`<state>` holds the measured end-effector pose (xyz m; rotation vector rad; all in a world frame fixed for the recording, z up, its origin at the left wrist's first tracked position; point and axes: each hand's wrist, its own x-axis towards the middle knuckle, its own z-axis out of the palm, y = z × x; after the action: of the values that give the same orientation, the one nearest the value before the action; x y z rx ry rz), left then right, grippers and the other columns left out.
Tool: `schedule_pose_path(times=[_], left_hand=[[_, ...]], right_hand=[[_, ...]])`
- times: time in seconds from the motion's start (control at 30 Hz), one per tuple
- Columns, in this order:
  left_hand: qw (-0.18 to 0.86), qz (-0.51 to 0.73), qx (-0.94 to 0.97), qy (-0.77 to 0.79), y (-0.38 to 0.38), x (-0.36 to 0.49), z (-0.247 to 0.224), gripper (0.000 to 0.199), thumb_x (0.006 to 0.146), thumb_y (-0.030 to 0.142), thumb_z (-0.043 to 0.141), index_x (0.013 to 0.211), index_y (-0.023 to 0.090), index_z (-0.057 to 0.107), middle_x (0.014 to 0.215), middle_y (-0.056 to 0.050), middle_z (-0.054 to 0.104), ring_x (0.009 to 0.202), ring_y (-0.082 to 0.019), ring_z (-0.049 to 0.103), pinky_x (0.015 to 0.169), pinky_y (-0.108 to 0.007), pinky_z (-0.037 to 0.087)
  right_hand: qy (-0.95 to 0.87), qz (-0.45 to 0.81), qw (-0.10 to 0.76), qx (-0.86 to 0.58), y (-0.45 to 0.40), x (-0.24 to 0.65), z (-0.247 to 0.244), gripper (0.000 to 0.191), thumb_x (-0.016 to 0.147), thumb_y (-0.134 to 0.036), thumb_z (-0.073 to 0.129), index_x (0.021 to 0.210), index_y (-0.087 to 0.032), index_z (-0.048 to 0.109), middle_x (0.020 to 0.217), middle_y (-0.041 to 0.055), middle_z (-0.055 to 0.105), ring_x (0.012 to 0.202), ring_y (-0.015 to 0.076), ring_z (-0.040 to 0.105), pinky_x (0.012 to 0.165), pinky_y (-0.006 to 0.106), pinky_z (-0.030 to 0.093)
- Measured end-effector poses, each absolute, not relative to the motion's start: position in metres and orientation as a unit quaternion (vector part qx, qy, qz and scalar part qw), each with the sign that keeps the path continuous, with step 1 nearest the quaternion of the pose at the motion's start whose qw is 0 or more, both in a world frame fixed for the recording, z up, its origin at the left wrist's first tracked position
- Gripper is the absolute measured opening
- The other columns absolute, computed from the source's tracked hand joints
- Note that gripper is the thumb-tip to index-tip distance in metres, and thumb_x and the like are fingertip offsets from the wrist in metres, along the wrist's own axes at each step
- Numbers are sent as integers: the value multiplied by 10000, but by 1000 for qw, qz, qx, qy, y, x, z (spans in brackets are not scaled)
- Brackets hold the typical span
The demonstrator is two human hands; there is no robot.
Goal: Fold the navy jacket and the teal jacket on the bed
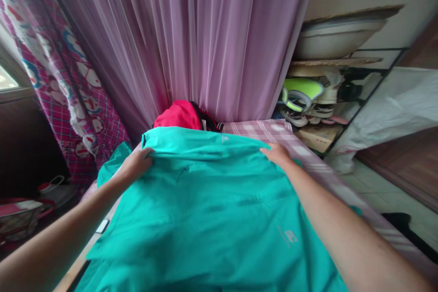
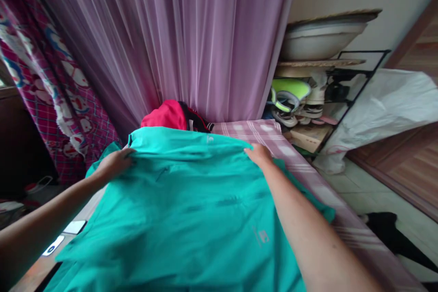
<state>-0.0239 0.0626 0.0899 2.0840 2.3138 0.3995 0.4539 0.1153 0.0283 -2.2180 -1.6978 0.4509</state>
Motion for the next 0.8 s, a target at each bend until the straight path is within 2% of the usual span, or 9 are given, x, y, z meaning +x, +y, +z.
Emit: schedule_pose_path(times=[0.07,0.17,0.23,0.33,0.47,0.57,0.67,0.73,0.8], left_hand=[[-55,141,661,735,92,-11,98,410,808,248,485,1169,223,679,1100,-71,746,1027,-290,694,879,-371,547],[-68,174,679,710,130,18,96,431,836,206,436,1213,207,645,1242,-93,691,1176,-278,633,1009,-384,490],[-56,201,696,687,144,35,83,458,847,213,436,1274,186,599,1376,-124,603,1247,-281,589,1056,-405,463],[-28,236,714,658,143,44,59,606,867,281,466,1455,147,420,1588,-187,341,1369,-324,477,1103,-467,424],[-24,245,749,615,101,28,39,788,900,385,478,1574,142,149,1666,-199,96,1493,-336,276,1149,-497,363],[-19,190,777,600,50,3,31,743,929,438,438,1572,173,177,1667,-161,150,1492,-328,279,1150,-497,358],[36,88,775,624,-1,-27,19,606,915,486,440,1465,233,426,1608,-112,346,1402,-324,438,1142,-483,373],[71,45,760,645,-27,-46,9,589,891,514,442,1397,221,510,1558,-116,431,1366,-320,484,1153,-464,363],[83,37,735,672,-45,-61,1,661,869,531,435,1416,165,483,1527,-153,464,1376,-321,474,1155,-438,363]], right_hand=[[-550,70,225,-802,124,467,31,464,955,-435,426,1216,-129,658,1039,186,722,1019,321,671,844,392,503],[-489,1,287,-823,137,482,32,472,952,-378,405,1283,-103,599,1218,237,649,1156,352,604,931,441,475],[-491,29,273,-827,143,487,25,506,926,-333,462,1367,-93,526,1293,240,607,1215,339,573,978,436,459],[-543,56,251,-800,139,489,5,671,867,-320,575,1480,-111,395,1441,217,503,1344,314,468,1068,406,416],[-621,48,239,-745,106,492,-17,715,879,-370,540,1521,-129,338,1509,201,433,1410,329,385,1120,454,376],[-672,39,213,-709,61,497,-21,648,883,-422,529,1476,-176,442,1502,161,454,1397,328,409,1128,451,372],[-711,28,179,-679,8,504,-18,550,880,-431,530,1389,-226,555,1487,128,480,1361,332,453,1118,464,384],[-698,3,157,-699,-25,510,-15,515,877,-436,528,1351,-242,590,1490,125,475,1355,346,455,1117,498,374],[-640,-27,152,-752,-54,517,-12,541,880,-454,515,1373,-238,570,1507,142,451,1363,372,438,1107,535,368]])
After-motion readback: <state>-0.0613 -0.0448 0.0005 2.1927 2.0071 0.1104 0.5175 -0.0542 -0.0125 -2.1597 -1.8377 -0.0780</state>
